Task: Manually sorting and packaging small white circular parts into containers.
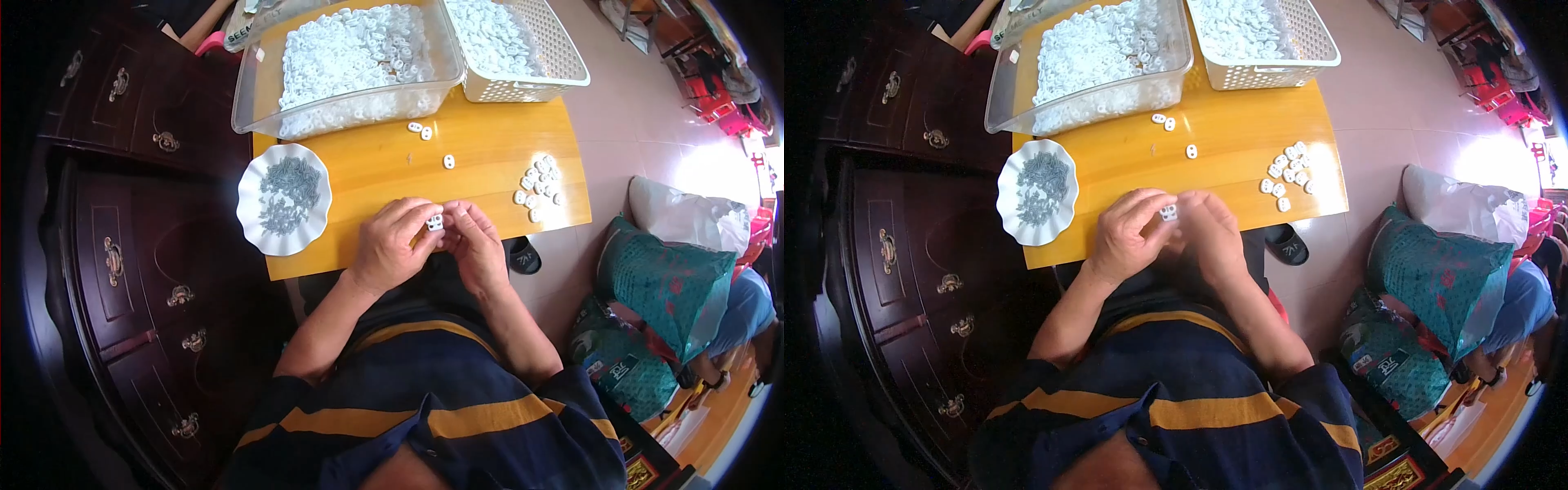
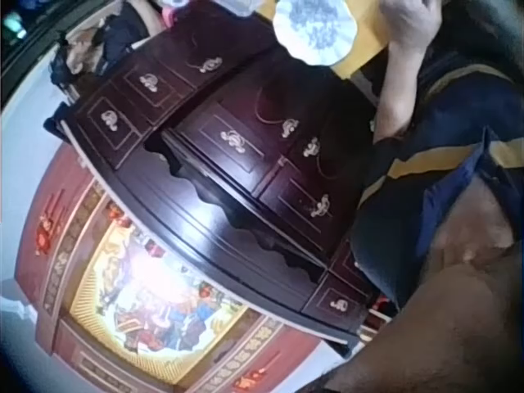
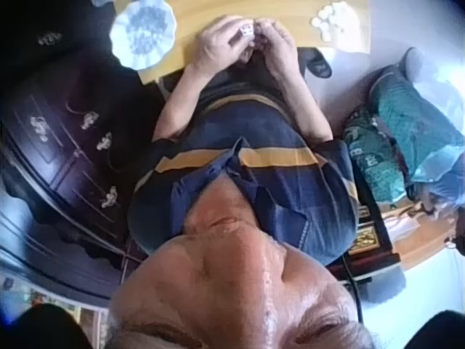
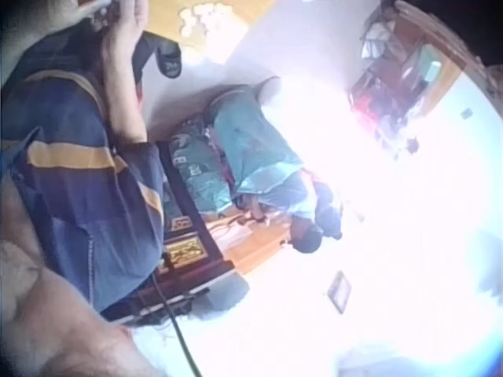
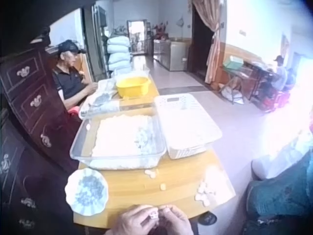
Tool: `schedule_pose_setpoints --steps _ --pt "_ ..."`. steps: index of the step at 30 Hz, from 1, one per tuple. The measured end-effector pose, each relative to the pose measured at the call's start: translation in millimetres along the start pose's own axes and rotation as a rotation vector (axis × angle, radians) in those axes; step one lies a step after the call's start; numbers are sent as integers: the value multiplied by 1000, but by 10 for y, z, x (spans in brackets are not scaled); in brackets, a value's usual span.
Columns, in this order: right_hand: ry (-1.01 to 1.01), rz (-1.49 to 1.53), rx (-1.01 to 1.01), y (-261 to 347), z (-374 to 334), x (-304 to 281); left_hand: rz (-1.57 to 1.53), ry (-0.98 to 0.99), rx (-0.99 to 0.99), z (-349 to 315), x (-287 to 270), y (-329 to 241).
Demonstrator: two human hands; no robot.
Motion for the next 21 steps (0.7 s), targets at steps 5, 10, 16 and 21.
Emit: schedule_pose_setpoints --steps 5,10,16,21 --pt "53 55 54 4 -18 -34 -18 19 30 34 25 -54" --pt "69 78 -5 -13 17 -84 -14 1 91 102 93 -80" --pt "53 88 -54 43 -43 -97 -22 35 126 148 148 -109" --pt "-42 76 -112 35 -49 -244 -44 123 133 225 241 -183"
Point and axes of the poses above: each hand's wrist, its own z-axis towards the middle knuckle, its own x-axis out of the palm, y = z × x, the point moved 1 cm from there along z, towards the middle knuckle, and after that the axes turned 6 degrees about -y, right-handed, at the moved point
